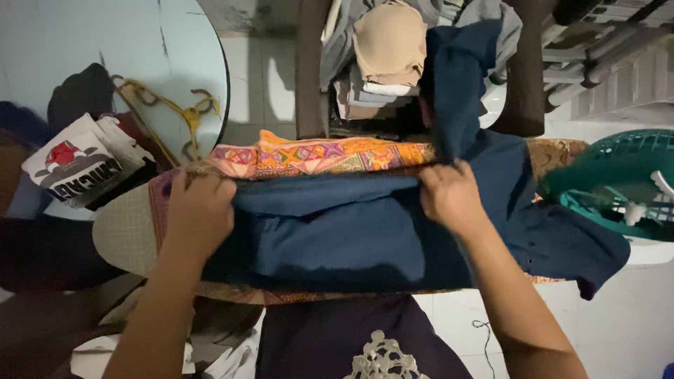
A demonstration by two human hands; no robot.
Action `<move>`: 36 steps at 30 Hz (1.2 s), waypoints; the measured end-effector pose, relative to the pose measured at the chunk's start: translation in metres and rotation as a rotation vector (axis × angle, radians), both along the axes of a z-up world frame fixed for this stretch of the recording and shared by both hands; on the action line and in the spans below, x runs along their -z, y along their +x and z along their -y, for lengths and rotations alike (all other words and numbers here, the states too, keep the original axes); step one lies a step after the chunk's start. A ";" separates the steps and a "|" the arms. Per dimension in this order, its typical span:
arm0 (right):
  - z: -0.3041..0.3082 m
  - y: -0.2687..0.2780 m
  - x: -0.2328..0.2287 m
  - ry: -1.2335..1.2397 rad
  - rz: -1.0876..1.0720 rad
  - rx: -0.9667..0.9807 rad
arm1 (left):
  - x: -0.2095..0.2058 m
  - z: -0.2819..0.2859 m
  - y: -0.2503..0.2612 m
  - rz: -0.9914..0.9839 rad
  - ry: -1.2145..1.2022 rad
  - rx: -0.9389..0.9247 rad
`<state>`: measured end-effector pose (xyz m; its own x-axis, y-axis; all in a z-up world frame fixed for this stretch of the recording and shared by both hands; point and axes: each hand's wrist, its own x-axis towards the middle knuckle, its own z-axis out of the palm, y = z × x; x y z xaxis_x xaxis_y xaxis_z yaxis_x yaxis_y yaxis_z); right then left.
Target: The person folds a dark blue long-sleeved shirt on a patterned ironing board, smoothing and aligning the fabric, then places the folded shirt on a nearby table. The person then picks up a light-colored garment from a pile and begins to unfold it on the ironing board.
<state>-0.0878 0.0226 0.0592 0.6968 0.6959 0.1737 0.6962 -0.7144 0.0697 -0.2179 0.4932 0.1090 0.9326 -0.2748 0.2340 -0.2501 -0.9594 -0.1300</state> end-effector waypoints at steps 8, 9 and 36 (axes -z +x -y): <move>0.024 -0.054 0.046 0.089 -0.234 -0.067 | 0.080 0.019 -0.085 -0.589 0.077 -0.223; 0.027 -0.053 0.043 0.123 -0.345 -0.080 | 0.079 0.021 -0.081 -0.825 0.113 -0.298; 0.176 0.014 0.019 0.699 -0.200 0.613 | 0.093 0.331 0.119 -0.586 -1.433 0.285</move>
<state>-0.0737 -0.1536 0.0399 0.9681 -0.0172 0.2500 0.1388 -0.7939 -0.5920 -0.0990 0.1622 0.0158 0.9417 -0.3263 0.0828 -0.1245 -0.1090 0.9862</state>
